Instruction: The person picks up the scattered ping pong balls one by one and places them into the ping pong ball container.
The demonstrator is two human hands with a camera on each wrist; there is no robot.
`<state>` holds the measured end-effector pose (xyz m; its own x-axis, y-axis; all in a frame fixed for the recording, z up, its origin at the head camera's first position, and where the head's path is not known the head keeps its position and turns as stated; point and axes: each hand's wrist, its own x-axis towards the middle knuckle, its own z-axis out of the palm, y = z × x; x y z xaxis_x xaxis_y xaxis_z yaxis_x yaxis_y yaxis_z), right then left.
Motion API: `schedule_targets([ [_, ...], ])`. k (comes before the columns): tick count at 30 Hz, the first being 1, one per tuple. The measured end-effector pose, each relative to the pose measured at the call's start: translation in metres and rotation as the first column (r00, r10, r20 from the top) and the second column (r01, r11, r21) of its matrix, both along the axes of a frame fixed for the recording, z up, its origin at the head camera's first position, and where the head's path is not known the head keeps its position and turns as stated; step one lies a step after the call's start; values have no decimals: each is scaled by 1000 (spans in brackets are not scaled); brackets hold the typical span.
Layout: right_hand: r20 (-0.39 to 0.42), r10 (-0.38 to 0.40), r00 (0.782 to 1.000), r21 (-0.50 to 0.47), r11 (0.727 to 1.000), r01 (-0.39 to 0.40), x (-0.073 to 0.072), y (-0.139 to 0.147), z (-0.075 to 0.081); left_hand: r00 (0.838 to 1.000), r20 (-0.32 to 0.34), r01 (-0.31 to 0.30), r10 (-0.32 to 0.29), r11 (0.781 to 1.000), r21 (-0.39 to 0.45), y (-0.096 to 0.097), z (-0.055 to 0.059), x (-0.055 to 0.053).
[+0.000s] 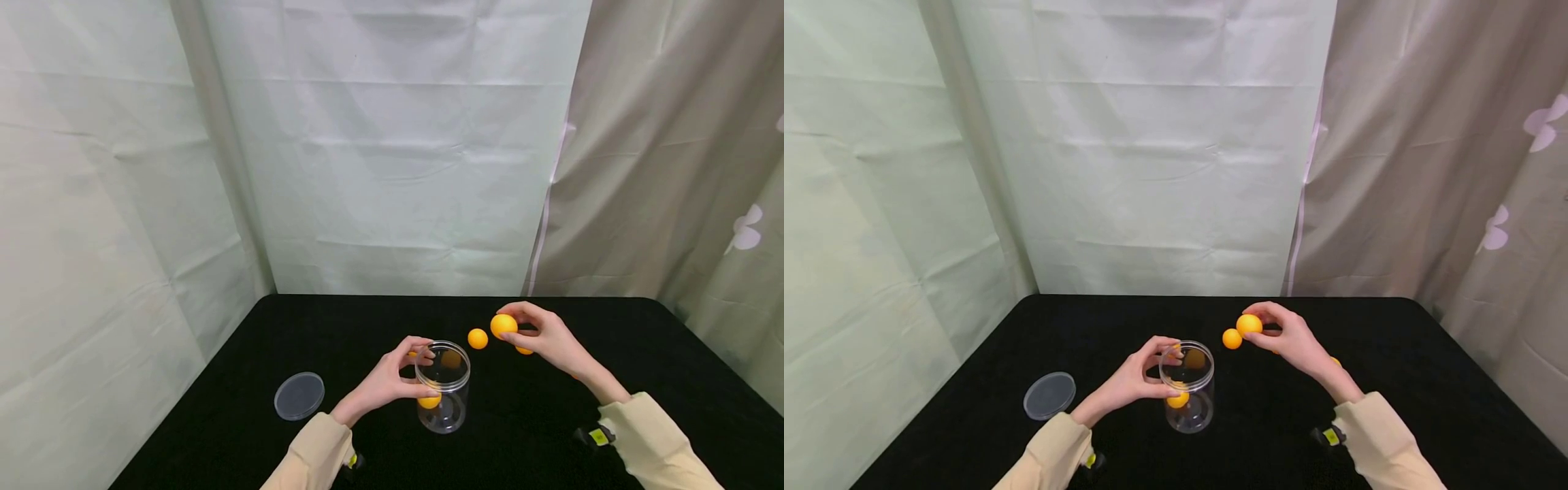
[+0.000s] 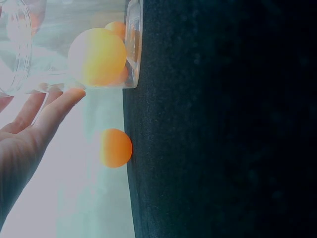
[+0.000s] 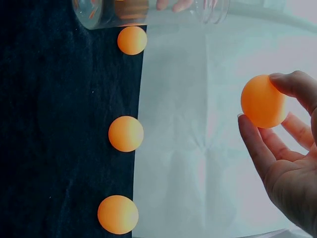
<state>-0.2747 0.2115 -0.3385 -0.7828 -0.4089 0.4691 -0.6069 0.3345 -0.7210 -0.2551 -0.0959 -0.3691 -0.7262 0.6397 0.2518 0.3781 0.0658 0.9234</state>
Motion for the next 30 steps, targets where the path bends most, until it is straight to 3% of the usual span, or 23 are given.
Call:
schedule_targets([
  [13, -6, -23, 1000, 50, 998, 23, 22, -24, 29, 1000, -4, -2, 2, 1000, -1, 1, -1, -1],
  [30, 25, 72, 997, 1, 997, -72, 22, -42, 31, 1000, 8, -10, 10, 1000, -1, 1, -1, 0],
])
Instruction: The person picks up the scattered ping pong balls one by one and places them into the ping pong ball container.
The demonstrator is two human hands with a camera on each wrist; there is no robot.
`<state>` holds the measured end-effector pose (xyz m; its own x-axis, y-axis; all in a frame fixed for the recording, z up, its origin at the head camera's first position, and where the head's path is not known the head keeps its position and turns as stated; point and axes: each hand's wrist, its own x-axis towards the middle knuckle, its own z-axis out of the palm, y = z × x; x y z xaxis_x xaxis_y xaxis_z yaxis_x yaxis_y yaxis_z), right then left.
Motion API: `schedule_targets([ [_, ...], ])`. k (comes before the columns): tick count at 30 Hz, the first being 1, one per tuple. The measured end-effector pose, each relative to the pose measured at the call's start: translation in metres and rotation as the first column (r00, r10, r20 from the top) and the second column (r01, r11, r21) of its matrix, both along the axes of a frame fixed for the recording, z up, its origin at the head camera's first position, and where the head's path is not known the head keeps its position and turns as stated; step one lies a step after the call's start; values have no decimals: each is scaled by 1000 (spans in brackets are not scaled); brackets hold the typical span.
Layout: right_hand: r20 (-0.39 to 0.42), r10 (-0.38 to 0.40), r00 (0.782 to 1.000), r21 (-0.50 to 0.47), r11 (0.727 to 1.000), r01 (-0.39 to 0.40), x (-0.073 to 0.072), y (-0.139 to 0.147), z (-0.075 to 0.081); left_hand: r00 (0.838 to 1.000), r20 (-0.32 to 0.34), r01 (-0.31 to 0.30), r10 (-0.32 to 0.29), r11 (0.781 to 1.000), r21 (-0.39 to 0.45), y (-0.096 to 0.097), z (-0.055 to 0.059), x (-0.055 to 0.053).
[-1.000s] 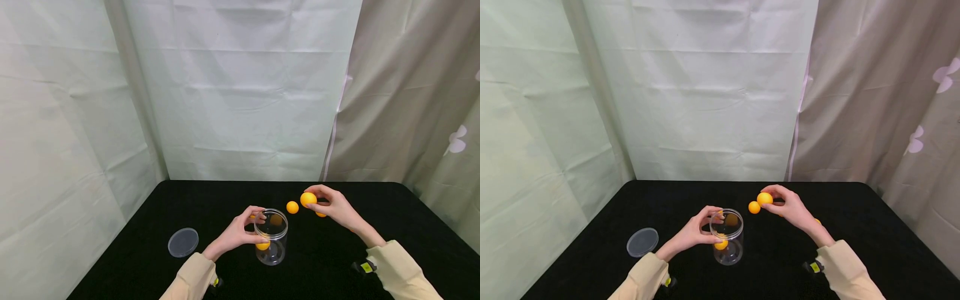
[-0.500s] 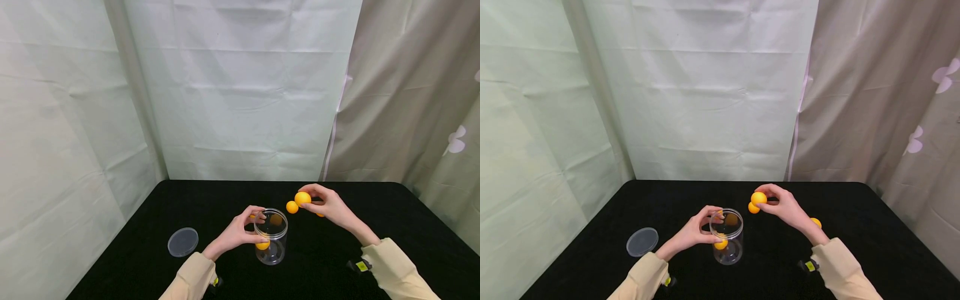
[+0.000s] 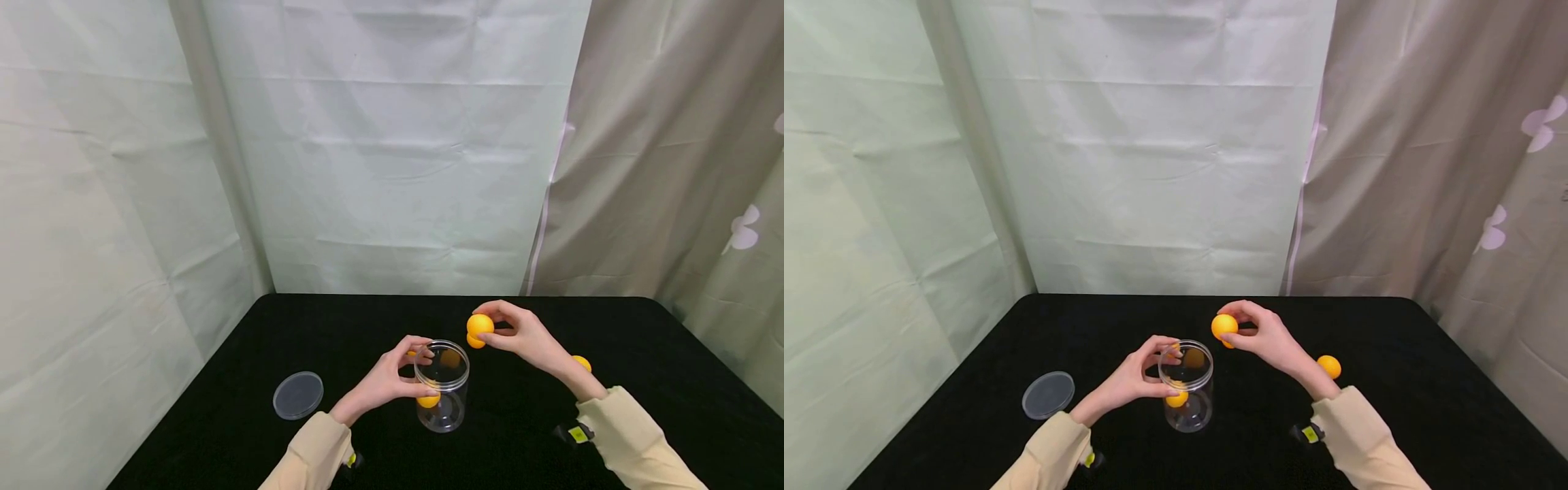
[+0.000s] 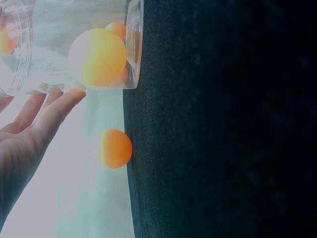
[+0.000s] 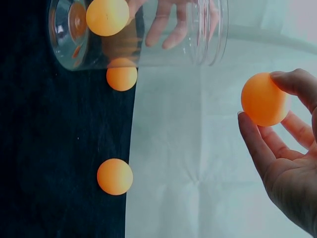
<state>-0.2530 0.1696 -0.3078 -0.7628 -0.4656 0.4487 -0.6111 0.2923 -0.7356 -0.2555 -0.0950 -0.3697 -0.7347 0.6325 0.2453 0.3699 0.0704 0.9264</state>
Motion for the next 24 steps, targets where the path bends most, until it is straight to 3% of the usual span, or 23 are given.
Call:
schedule_targets([
  [24, 34, 141, 989, -26, 990, -140, 5, -22, -6, 1000, -10, 17, -17, 1000, 16, 0, 0, 1],
])
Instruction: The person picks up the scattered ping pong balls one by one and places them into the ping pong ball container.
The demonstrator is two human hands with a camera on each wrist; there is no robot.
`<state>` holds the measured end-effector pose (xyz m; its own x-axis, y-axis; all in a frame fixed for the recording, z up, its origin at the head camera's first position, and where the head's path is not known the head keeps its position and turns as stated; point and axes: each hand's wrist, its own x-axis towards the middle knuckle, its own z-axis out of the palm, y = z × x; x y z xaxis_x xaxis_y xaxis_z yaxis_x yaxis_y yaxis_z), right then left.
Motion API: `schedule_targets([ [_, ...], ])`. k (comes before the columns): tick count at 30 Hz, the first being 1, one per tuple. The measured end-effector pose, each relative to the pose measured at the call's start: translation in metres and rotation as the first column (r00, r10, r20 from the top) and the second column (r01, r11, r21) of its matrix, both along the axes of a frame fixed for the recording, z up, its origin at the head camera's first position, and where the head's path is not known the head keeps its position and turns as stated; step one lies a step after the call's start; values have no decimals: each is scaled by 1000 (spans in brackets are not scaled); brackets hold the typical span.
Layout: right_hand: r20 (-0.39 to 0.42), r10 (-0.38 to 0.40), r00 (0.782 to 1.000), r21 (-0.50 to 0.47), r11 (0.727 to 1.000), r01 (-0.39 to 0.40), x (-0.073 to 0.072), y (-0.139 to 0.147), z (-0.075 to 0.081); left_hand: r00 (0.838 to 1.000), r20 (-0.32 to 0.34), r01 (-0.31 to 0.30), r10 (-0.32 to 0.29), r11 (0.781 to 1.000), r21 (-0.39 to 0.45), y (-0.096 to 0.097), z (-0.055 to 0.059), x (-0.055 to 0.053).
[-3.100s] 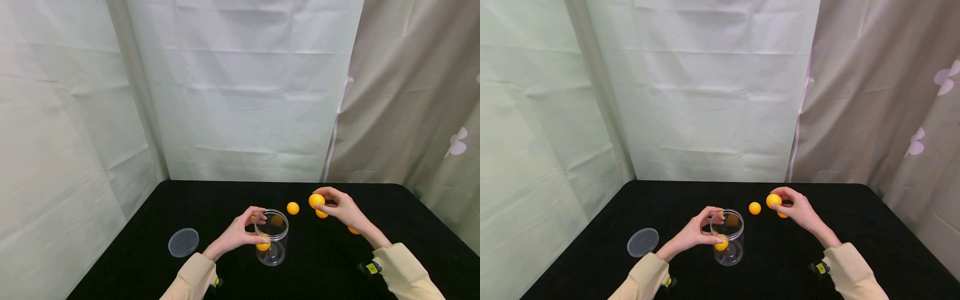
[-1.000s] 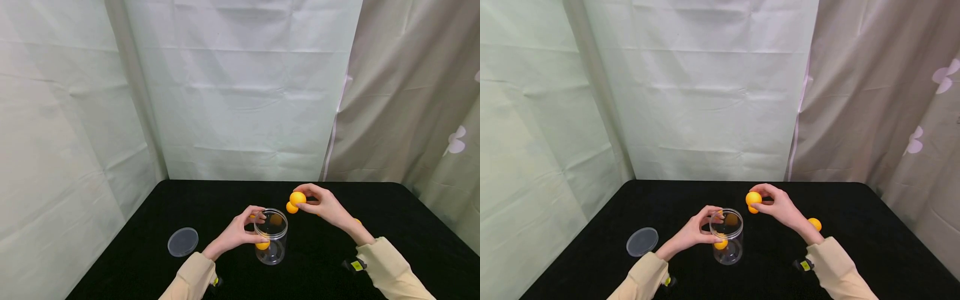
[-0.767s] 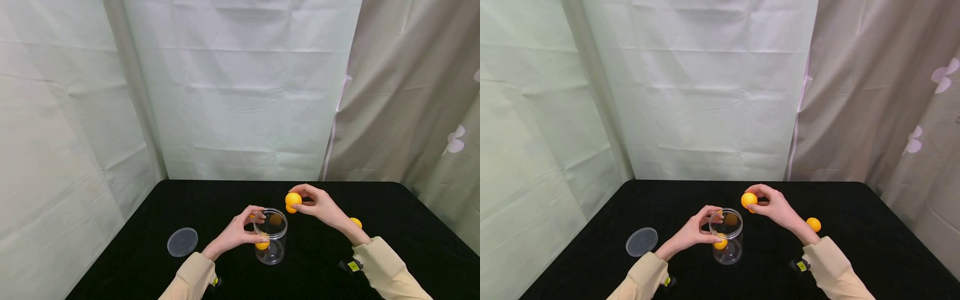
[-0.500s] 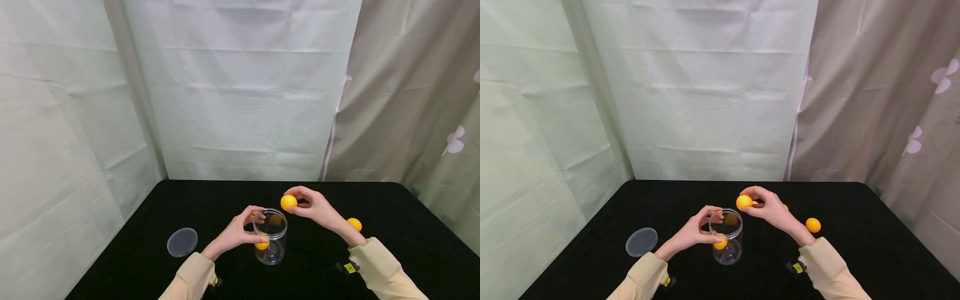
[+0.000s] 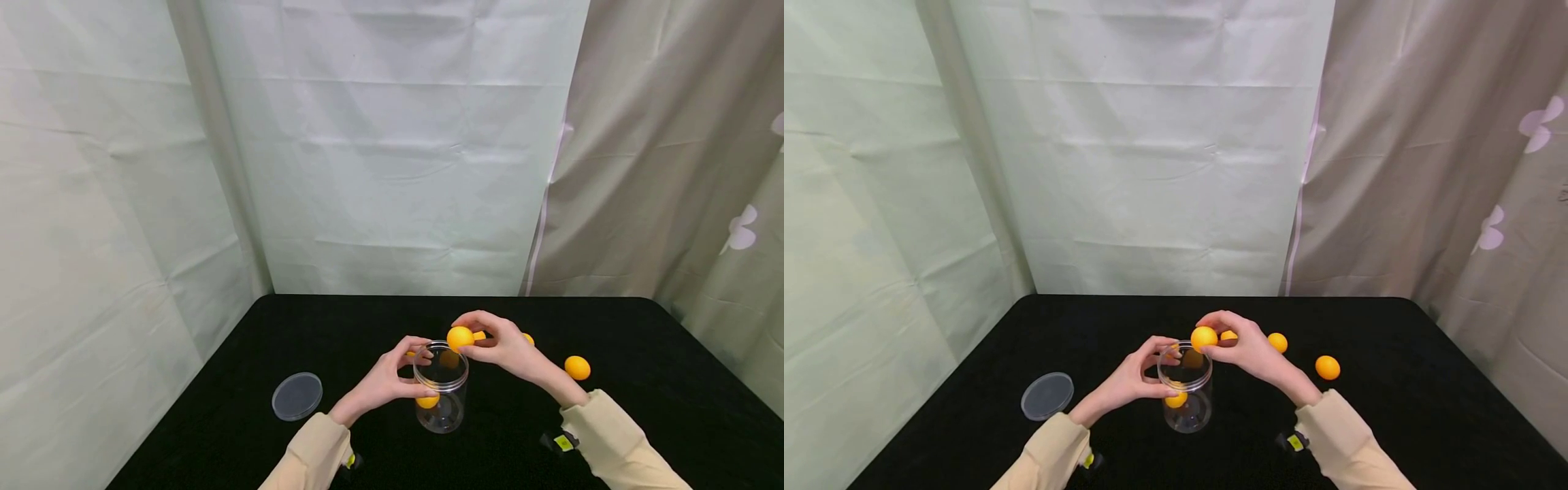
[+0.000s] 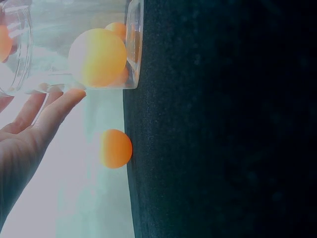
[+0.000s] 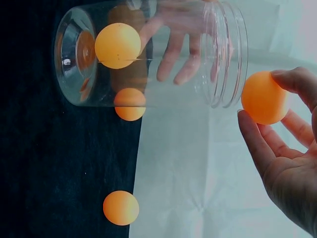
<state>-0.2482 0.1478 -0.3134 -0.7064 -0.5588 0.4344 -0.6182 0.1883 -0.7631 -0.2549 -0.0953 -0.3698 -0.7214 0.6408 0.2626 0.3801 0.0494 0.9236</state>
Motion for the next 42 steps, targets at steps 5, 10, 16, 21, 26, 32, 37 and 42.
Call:
schedule_targets([
  [5, -1, 9, 1000, 3, 1000, -9, 2, -3, 0, 1000, -5, -6, 6, 1000, 3, 0, -16, -11],
  [10, -29, 38, 999, 3, 999, -38, -3, -3, -8, 1000, -23, -13, 13, 1000, 3, -1, -27, -18],
  [16, -31, 43, 999, 25, 999, -42, -16, 0, -23, 1000, -28, -6, 7, 1000, 13, -1, -27, -19],
  [21, -50, 53, 997, 36, 998, -51, -17, 1, -25, 1000, -16, 2, -2, 1000, 4, 0, -20, -14],
  [26, -61, 65, 996, 26, 998, -64, -17, 1, -25, 1000, -12, 18, -17, 1000, 7, 0, -4, -3],
  [32, -77, 66, 995, 11, 998, -66, -17, 2, -24, 1000, -7, 14, -14, 1000, 3, 0, -1, 0],
  [37, -65, 47, 997, 24, 999, -45, -17, 4, -23, 1000, -2, 9, -9, 1000, 1, 0, -2, 0],
  [42, -64, 31, 997, 27, 999, -29, -11, 4, -13, 1000, -8, 1, -1, 1000, -2, 0, -2, -1],
])
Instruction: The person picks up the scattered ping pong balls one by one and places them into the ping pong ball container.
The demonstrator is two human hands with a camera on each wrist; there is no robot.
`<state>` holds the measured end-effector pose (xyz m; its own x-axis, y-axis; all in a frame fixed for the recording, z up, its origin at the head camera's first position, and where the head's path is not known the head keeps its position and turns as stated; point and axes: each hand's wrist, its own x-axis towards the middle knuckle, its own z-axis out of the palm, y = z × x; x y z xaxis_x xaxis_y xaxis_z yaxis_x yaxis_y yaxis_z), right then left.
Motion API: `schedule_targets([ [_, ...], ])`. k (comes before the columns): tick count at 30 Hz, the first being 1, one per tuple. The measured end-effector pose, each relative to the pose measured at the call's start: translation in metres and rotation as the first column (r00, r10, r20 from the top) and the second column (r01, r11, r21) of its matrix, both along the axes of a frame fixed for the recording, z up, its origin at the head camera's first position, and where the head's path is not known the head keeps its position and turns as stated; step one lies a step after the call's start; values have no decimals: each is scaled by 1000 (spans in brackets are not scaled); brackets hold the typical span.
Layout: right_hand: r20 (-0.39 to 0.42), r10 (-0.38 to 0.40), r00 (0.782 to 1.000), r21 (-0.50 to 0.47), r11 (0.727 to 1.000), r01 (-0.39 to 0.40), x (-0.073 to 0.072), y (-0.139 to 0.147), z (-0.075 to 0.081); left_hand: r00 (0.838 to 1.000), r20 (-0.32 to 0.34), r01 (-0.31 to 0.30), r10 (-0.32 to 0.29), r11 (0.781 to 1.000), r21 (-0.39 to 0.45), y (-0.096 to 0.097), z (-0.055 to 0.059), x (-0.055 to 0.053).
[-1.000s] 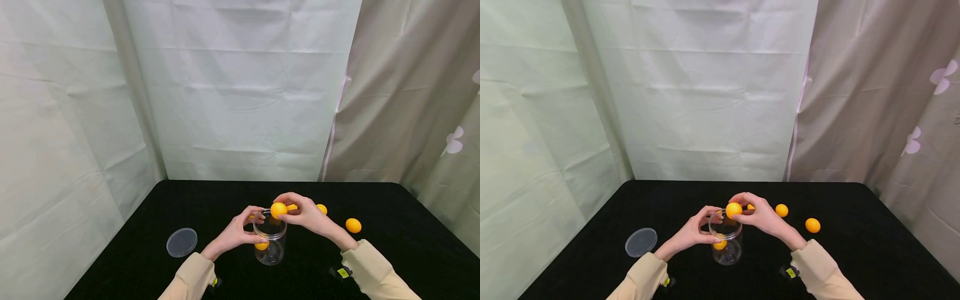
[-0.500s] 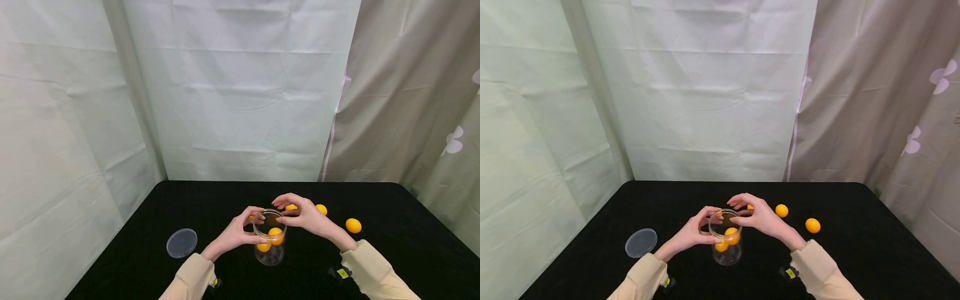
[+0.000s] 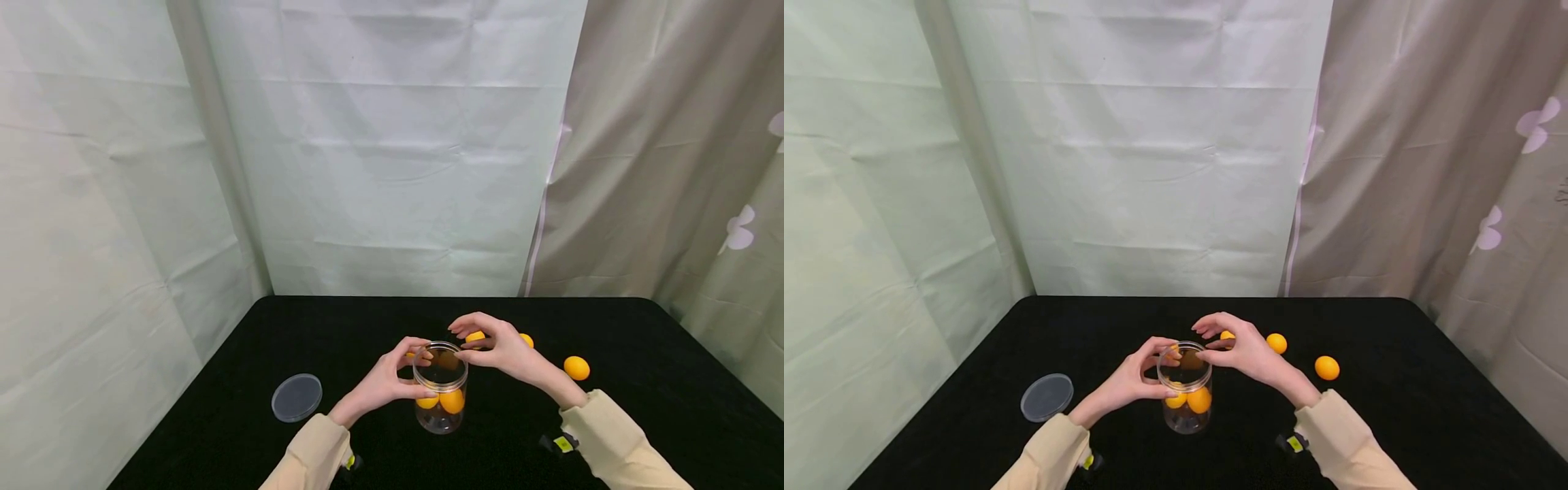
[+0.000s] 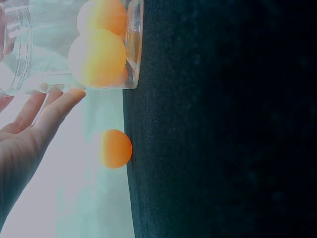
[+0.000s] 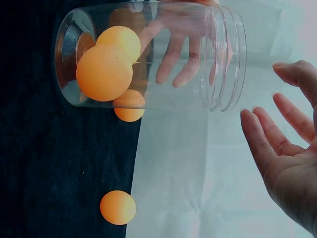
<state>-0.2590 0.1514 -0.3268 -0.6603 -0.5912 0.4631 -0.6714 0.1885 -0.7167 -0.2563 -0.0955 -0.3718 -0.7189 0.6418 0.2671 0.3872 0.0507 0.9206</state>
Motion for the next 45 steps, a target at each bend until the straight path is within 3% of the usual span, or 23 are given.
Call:
schedule_targets([
  [6, 23, -35, 999, 24, 999, 34, 11, 1, 15, 1000, -8, -8, 8, 1000, -5, 0, 0, 0],
  [18, 26, -123, 992, 31, 992, 122, 6, 20, 15, 1000, -11, -14, 14, 1000, -10, -1, 0, -2],
  [29, -6, -195, 981, 48, 980, 195, -17, 52, -11, 1000, -7, -13, 13, 1000, -11, -3, -1, -1],
  [40, -3, -199, 980, 29, 980, 199, -19, 73, -16, 1000, -14, -13, 13, 1000, -15, -3, -2, -2],
  [45, -7, -236, 972, 58, 970, 236, -21, 81, -18, 1000, -10, -19, 19, 1000, -22, -3, -1, -1],
])
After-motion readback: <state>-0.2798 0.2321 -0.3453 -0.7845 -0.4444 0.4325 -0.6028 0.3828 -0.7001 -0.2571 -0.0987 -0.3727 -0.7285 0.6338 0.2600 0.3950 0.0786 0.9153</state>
